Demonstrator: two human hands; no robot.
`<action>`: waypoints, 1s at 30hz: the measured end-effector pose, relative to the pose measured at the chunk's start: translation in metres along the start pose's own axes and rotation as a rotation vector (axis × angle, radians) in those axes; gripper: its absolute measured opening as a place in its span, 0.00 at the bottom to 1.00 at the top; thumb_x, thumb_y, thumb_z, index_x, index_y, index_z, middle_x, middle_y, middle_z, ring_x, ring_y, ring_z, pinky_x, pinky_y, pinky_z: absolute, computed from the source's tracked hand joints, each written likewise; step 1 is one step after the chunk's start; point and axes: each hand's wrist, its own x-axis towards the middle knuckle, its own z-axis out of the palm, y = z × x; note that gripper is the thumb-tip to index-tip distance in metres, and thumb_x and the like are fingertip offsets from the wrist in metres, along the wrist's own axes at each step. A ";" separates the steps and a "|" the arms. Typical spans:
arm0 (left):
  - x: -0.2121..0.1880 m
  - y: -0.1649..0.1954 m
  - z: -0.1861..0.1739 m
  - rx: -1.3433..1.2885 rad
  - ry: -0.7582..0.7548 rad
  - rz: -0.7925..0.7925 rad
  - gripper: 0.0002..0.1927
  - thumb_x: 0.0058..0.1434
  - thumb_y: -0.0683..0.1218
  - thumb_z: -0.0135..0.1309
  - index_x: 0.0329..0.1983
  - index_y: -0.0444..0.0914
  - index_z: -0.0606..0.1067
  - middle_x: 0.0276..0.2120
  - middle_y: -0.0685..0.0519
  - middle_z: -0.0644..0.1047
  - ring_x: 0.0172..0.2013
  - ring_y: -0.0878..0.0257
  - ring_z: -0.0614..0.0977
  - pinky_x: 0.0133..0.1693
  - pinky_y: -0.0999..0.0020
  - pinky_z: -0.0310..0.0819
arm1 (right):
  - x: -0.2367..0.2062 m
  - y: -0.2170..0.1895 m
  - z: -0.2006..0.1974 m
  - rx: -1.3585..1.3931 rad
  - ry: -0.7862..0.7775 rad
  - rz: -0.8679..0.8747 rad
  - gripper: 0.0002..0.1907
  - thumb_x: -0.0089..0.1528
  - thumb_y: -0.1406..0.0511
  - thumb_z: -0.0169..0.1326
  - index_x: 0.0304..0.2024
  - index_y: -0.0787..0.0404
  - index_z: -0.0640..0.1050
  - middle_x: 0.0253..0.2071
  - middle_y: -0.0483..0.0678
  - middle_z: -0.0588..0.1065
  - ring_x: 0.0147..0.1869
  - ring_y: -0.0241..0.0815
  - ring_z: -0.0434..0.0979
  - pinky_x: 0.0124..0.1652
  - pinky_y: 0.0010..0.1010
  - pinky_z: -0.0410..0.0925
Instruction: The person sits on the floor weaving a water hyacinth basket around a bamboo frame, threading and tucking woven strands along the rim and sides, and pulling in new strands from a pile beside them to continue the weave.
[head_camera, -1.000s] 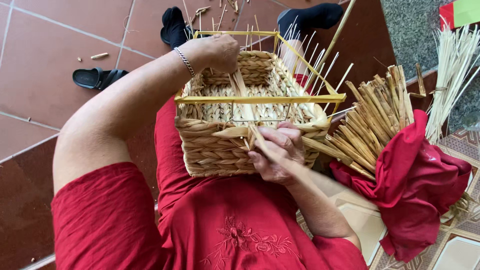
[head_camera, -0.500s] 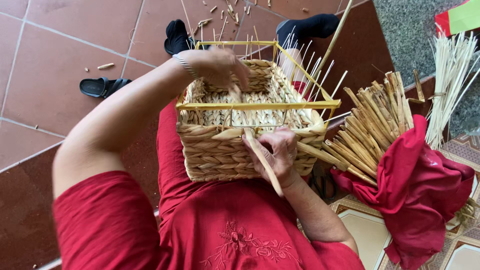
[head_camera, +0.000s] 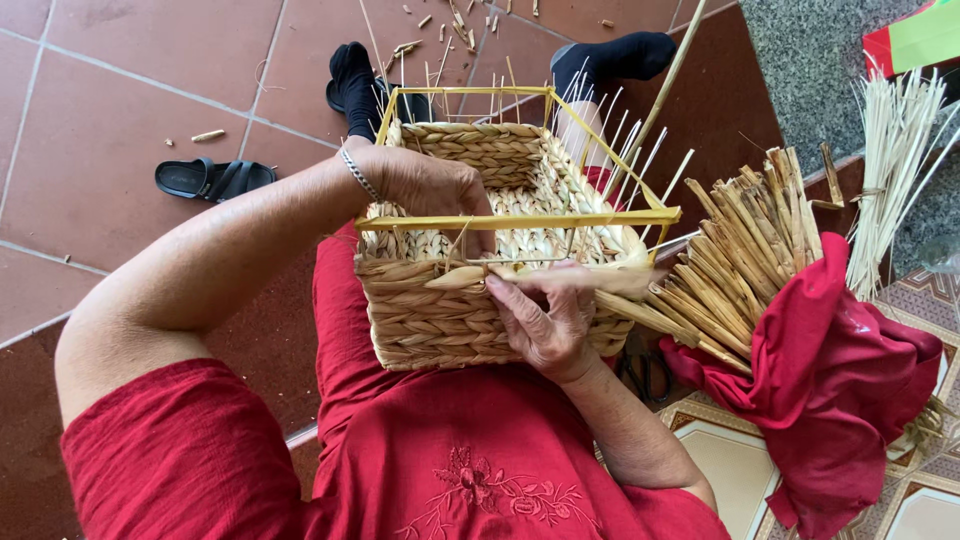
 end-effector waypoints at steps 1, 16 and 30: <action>0.000 0.001 0.001 -0.049 0.015 0.004 0.16 0.60 0.46 0.60 0.51 0.44 0.83 0.39 0.59 0.87 0.42 0.70 0.86 0.46 0.69 0.82 | 0.002 0.000 -0.001 0.044 -0.001 -0.006 0.17 0.61 0.70 0.66 0.53 0.54 0.82 0.41 0.41 0.72 0.46 0.43 0.68 0.45 0.39 0.64; -0.041 0.051 -0.001 0.249 0.181 -0.063 0.17 0.54 0.48 0.66 0.47 0.45 0.82 0.35 0.56 0.86 0.35 0.68 0.84 0.38 0.68 0.80 | 0.030 -0.008 -0.020 0.008 -0.035 0.014 0.14 0.61 0.68 0.68 0.50 0.56 0.83 0.37 0.43 0.68 0.44 0.44 0.66 0.45 0.39 0.63; -0.057 0.002 -0.093 1.080 1.098 -0.288 0.04 0.61 0.46 0.60 0.33 0.48 0.85 0.26 0.50 0.81 0.28 0.53 0.82 0.29 0.55 0.75 | 0.055 -0.010 -0.036 -0.024 -0.007 -0.022 0.17 0.61 0.72 0.67 0.52 0.54 0.80 0.38 0.44 0.68 0.45 0.45 0.65 0.46 0.40 0.64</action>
